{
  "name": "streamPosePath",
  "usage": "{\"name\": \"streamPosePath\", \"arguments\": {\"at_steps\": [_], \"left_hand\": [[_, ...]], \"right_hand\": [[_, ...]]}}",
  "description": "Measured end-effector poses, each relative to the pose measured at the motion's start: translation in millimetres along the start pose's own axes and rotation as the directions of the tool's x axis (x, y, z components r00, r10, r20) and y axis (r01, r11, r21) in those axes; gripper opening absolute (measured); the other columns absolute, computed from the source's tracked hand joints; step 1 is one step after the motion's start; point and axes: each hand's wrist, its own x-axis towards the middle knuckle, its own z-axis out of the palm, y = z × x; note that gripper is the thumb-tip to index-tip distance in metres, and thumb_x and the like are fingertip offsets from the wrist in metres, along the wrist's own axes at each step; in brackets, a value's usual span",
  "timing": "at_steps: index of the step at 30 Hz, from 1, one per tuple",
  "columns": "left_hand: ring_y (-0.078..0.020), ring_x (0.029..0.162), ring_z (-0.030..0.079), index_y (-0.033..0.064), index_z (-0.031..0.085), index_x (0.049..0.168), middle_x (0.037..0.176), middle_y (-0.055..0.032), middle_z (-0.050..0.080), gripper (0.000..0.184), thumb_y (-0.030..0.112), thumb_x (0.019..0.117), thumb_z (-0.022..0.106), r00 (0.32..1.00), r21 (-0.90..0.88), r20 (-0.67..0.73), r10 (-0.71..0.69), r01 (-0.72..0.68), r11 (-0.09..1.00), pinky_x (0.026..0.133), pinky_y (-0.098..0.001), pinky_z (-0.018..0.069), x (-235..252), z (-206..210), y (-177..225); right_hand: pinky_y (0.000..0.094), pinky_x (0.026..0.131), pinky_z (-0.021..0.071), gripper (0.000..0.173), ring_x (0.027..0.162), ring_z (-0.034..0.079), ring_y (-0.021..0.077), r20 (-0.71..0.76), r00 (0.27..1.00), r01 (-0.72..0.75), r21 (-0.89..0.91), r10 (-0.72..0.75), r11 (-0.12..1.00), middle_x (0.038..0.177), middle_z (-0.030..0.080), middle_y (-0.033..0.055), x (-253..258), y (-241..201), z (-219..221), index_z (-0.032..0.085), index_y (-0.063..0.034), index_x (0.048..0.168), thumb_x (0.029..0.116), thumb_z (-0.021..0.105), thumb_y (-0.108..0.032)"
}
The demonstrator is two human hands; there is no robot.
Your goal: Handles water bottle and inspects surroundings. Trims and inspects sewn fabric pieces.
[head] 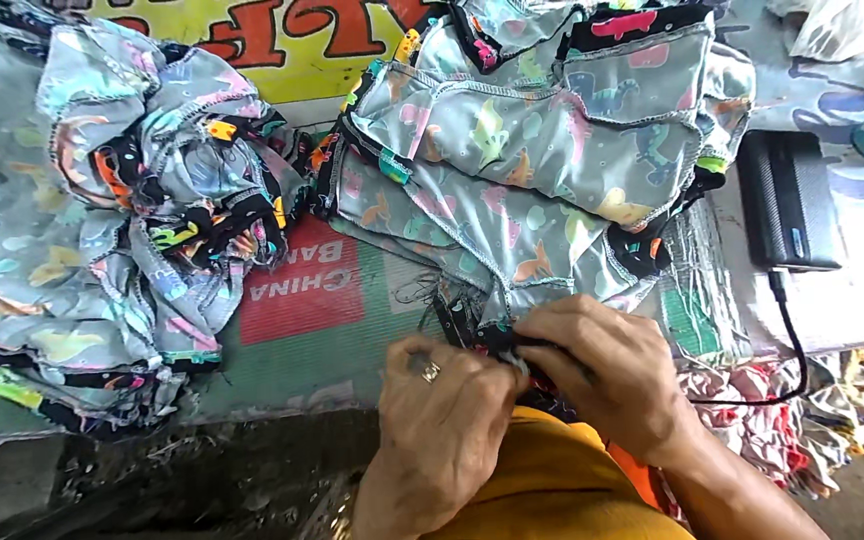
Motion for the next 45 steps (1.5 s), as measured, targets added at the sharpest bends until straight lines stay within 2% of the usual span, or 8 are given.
{"name": "streamPosePath", "arguments": {"at_steps": [5,12,16,21,31,35,39,45], "left_hand": [[-0.0079,0.073,0.059,0.0114,0.067,0.099,0.08,-0.0005,0.064,0.034,0.041,0.1067,0.052,0.986,-0.226,0.165,0.023,0.015,0.974,0.071,-0.023,0.0452,7.9,-34.9,5.6],[-0.021,0.068,0.061,0.0167,0.074,0.116,0.086,-0.0084,0.065,0.023,0.03,0.1024,0.062,0.987,0.267,0.163,0.008,-0.051,0.962,0.056,-0.0338,0.0452,32.8,4.3,6.5],[-0.0199,0.074,0.062,0.0169,0.074,0.104,0.088,-0.0067,0.067,0.013,0.02,0.101,0.062,0.985,0.203,0.172,0.021,-0.056,0.978,0.064,-0.0336,0.046,22.6,7.3,-2.7],[-0.0164,0.086,0.065,0.0152,0.07,0.104,0.099,-0.0063,0.071,0.01,0.019,0.1021,0.061,0.994,0.092,0.107,0.021,-0.031,0.995,0.073,-0.0302,0.0476,6.8,4.8,-9.7],[-0.0123,0.088,0.064,0.0174,0.067,0.109,0.096,-0.0006,0.07,0.021,0.035,0.1056,0.056,0.937,-0.053,0.344,0.059,-0.043,0.998,0.08,-0.0298,0.0462,-0.1,-33.5,-24.4],[-0.0039,0.092,0.064,0.0128,0.062,0.114,0.1,0.0,0.068,0.024,0.034,0.1072,0.054,0.982,-0.242,0.19,-0.006,0.053,0.969,0.08,-0.0195,0.0504,13.4,-36.1,-11.1],[-0.0094,0.068,0.059,0.0084,0.068,0.102,0.081,-0.0023,0.065,0.032,0.038,0.1036,0.058,0.985,0.082,0.12,-0.124,0.115,0.99,0.06,-0.0249,0.0474,33.3,-13.8,0.6],[-0.0136,0.064,0.059,0.0112,0.065,0.093,0.074,-0.0003,0.059,0.025,0.033,0.1016,0.056,0.962,0.218,0.208,-0.178,0.132,0.967,0.054,-0.0308,0.0445,34.2,-0.7,-10.8]], "right_hand": [[0.0154,0.072,0.0548,0.029,0.082,0.063,-0.0001,0.118,0.972,-0.234,0.606,0.204,0.76,0.102,0.069,0.0008,-3.7,-3.1,-35.8,0.064,-0.007,0.123,0.105,0.06,-0.029],[0.0146,0.061,0.0508,0.03,0.072,0.06,-0.0008,0.15,0.946,-0.324,0.494,0.288,0.807,0.102,0.071,0.0008,-10.6,-5.5,-31.4,0.057,-0.0064,0.127,0.1063,0.056,-0.027],[0.0139,0.065,0.0521,0.037,0.077,0.061,-0.0011,0.072,0.962,-0.27,0.079,0.265,0.96,0.099,0.068,0.0,-16.5,-5.1,-28.6,0.063,-0.0077,0.122,0.0976,0.069,-0.035],[0.03,0.047,0.0437,0.017,0.063,0.062,0.0159,0.079,0.985,-0.117,-0.326,0.151,0.938,0.085,0.066,0.0065,-19.9,-0.7,-18.6,0.071,-0.0107,0.099,0.1002,0.06,-0.024],[0.03,0.052,0.0475,0.026,0.067,0.064,0.0135,0.143,0.975,-0.121,-0.299,0.17,0.947,0.087,0.069,0.0042,-20.4,-1.1,-31.7,0.07,-0.0102,0.108,0.1009,0.06,-0.033],[0.0168,0.068,0.0503,0.041,0.081,0.062,-0.0001,0.116,0.982,-0.149,-0.023,0.151,0.989,0.095,0.07,0.0016,-14.5,-8.4,-54.4,0.066,-0.0064,0.119,0.1038,0.058,-0.043],[0.015,0.075,0.0539,0.03,0.086,0.062,-0.0012,0.09,0.992,-0.111,0.318,0.087,0.942,0.098,0.066,-0.0002,4.2,-14.2,-39.2,0.065,-0.0044,0.118,0.1054,0.059,-0.031],[0.015,0.064,0.0505,0.028,0.074,0.059,-0.0032,0.138,0.976,-0.183,0.084,0.17,0.98,0.089,0.066,-0.0061,13.8,2.8,-5.3,0.068,-0.01,0.112,0.1013,0.063,-0.035]]}}
